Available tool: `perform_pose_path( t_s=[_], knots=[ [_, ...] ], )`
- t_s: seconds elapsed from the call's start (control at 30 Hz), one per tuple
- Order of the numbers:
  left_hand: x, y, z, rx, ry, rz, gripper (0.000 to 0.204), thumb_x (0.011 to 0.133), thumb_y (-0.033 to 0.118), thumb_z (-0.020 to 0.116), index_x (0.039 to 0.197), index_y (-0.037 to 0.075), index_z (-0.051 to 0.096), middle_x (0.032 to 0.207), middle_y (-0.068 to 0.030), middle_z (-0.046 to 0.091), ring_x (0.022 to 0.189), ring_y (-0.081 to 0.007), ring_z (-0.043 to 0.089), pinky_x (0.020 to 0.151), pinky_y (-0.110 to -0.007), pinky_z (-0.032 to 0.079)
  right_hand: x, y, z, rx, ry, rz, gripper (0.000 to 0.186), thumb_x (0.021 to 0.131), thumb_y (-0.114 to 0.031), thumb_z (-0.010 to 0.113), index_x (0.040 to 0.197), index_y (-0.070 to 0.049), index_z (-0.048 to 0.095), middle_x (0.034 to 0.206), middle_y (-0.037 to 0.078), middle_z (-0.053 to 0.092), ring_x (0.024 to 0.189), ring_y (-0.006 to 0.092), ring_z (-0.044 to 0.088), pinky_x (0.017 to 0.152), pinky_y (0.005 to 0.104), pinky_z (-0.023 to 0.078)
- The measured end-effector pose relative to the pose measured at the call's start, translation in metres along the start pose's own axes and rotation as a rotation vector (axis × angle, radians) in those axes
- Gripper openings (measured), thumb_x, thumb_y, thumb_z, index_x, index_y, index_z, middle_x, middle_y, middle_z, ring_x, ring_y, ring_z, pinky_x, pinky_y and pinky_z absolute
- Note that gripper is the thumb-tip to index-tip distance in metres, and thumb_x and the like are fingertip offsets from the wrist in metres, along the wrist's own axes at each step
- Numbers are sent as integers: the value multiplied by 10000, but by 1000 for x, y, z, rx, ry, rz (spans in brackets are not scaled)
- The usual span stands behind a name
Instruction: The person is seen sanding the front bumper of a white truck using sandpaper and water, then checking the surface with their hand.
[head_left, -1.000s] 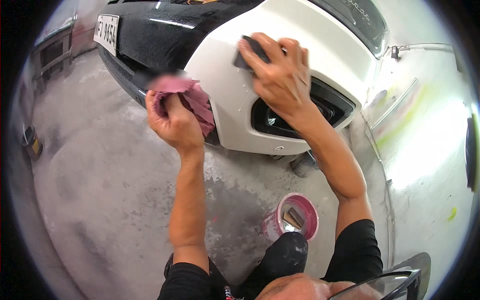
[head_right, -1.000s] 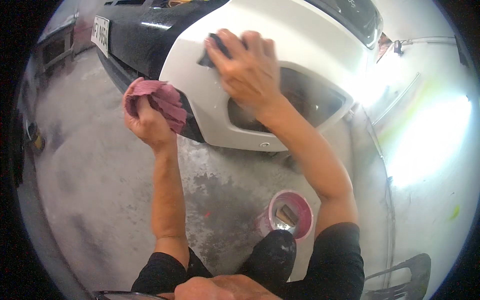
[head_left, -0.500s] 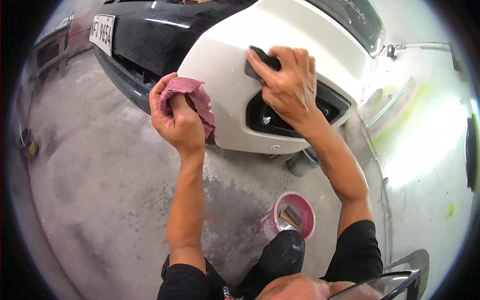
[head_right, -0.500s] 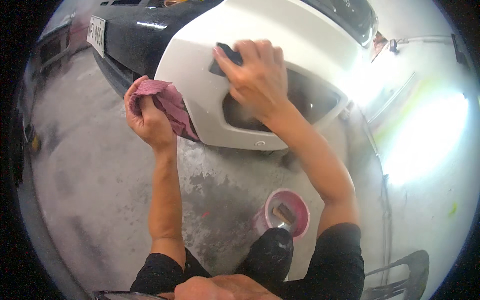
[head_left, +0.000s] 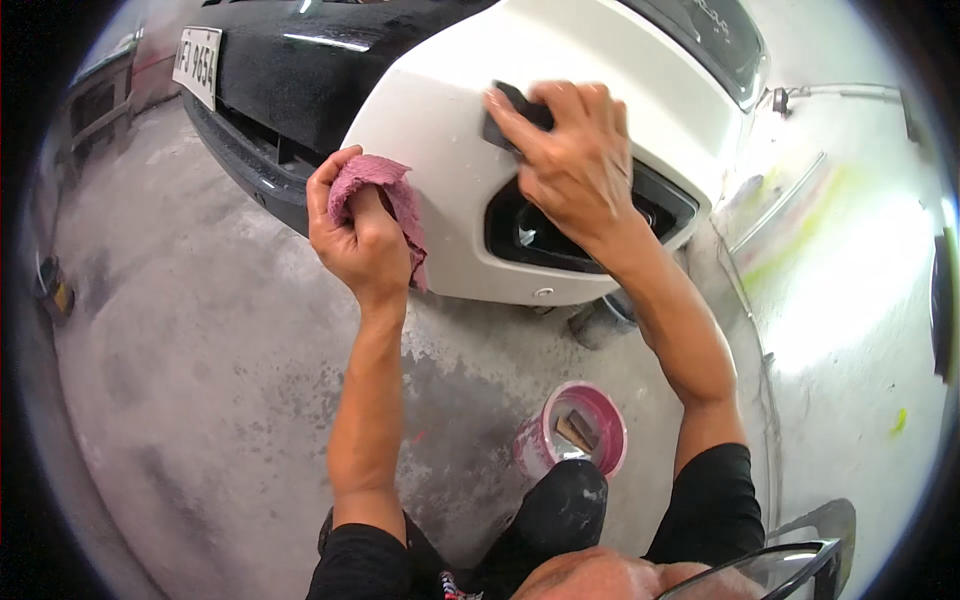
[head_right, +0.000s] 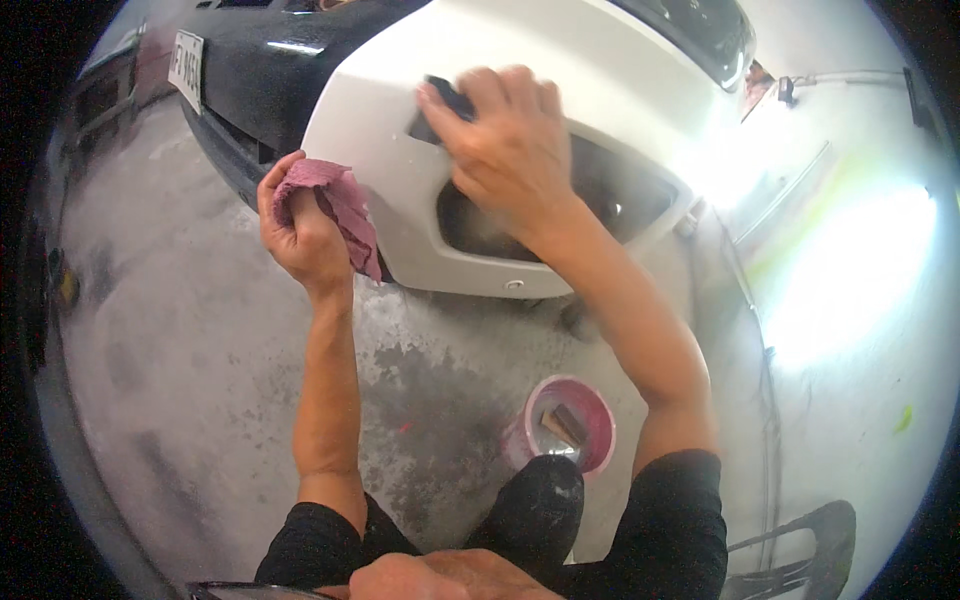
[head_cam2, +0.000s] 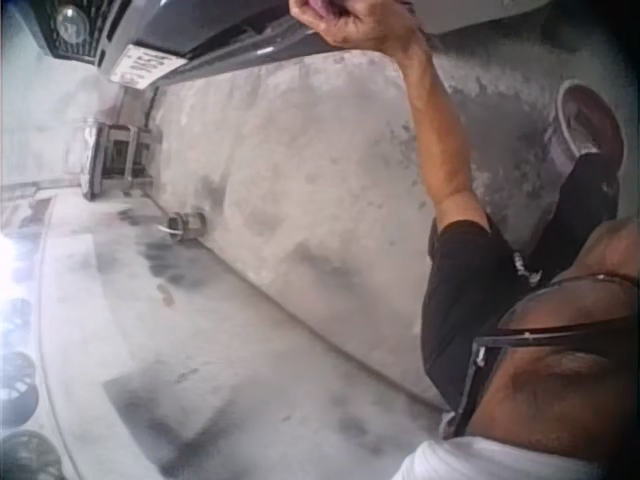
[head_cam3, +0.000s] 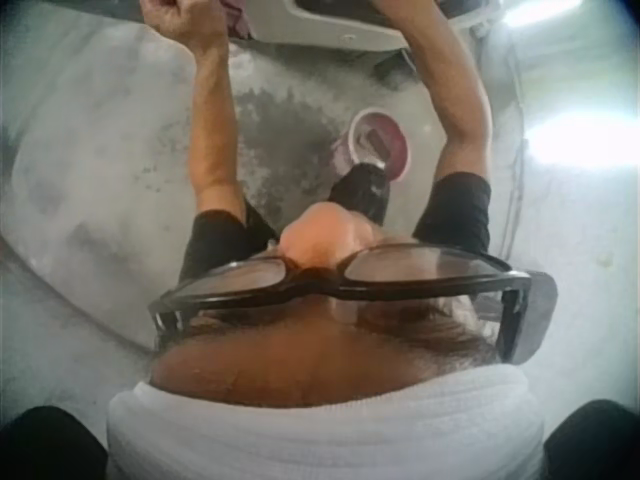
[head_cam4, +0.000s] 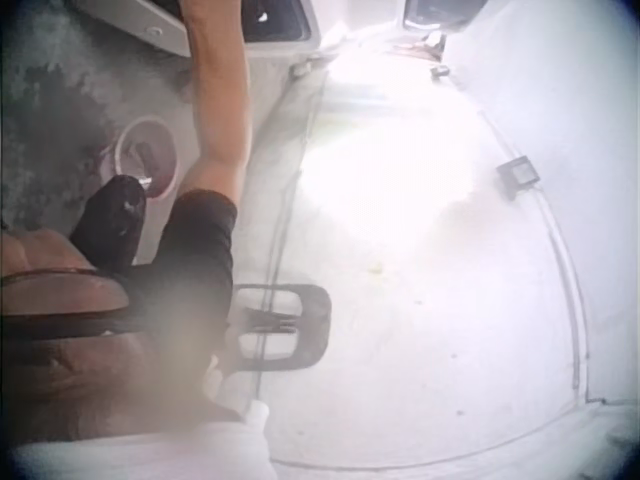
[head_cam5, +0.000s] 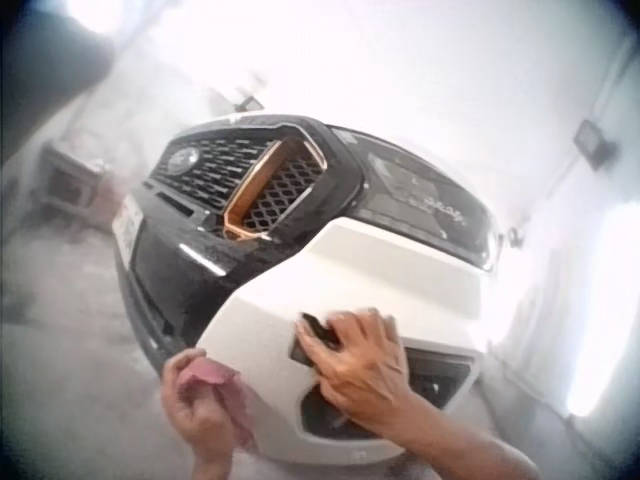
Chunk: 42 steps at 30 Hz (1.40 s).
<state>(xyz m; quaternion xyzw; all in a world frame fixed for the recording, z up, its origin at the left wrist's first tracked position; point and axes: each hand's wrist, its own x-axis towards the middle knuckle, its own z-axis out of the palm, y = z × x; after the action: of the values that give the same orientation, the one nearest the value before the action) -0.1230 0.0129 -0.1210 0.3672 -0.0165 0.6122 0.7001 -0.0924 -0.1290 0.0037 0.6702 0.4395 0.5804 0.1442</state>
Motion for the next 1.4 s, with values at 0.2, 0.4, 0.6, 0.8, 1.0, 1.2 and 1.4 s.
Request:
perform_pose_path(
  t_s=[0.2, 0.4, 0.6, 0.8, 1.0, 1.2, 1.4],
  knots=[
    [5, -1, -6, 21, 15, 39, 214, 957, -13, 462, 1088, -20, 631, 981, -50, 651, 857, -106, 620, 787, -233, 502, -2, 7, 0, -24, 2, -65, 339, 778, -153, 647, 1103, -218, 720, 974, -8, 567, 935, 206, 496, 755, 358, 394],
    [11, -7, -12, -15, 38, 21, 191, 966, 7, 484, 1088, -26, 627, 940, -74, 674, 821, -130, 647, 761, -243, 517, 20, -1, 10, 14, 27, -112, 416, 744, -126, 680, 1141, -242, 724, 1008, -6, 540, 930, 218, 489, 747, 371, 378],
    [14, -6, -16, -100, 59, 0, 188, 968, 2, 484, 1084, -27, 628, 934, -71, 674, 817, -127, 642, 748, -242, 516, 21, -4, 10, 0, 26, -75, 417, 751, -124, 673, 1145, -252, 722, 1018, -2, 544, 941, 225, 489, 755, 383, 380],
    [14, 1, -7, -47, 92, 29, 189, 967, -9, 485, 1089, -26, 628, 939, -52, 661, 830, -111, 622, 769, -232, 501, 7, 2, 3, -20, -51, -10, 357, 781, -159, 651, 1125, -229, 713, 1085, 20, 554, 966, 213, 493, 786, 388, 394],
    [17, -2, -15, 85, 27, 118, 192, 936, -28, 484, 1073, -10, 617, 915, -48, 658, 733, -84, 604, 673, -216, 502, -1, 1, 5, -28, -68, -66, 654, 649, -47, 675, 1273, -243, 664, 1413, -21, 501, 1122, 211, 457, 884, 354, 360],
    [16, -8, -13, -122, 99, -49, 209, 950, -33, 472, 1083, -5, 631, 926, -53, 655, 768, -119, 637, 697, -237, 523, 29, -21, 22, -73, 16, -89, 471, 757, -114, 638, 1218, -197, 691, 1291, -101, 628, 1102, 193, 488, 827, 349, 392],
    [18, -7, -17, 5, 38, -52, 186, 895, -3, 531, 1044, 1, 644, 903, -23, 643, 763, -81, 581, 709, -210, 479, -4, -9, 10, -74, -67, -62, 493, 744, -102, 625, 1226, -182, 686, 1342, -106, 605, 1110, 210, 482, 823, 341, 400]
  ],
)
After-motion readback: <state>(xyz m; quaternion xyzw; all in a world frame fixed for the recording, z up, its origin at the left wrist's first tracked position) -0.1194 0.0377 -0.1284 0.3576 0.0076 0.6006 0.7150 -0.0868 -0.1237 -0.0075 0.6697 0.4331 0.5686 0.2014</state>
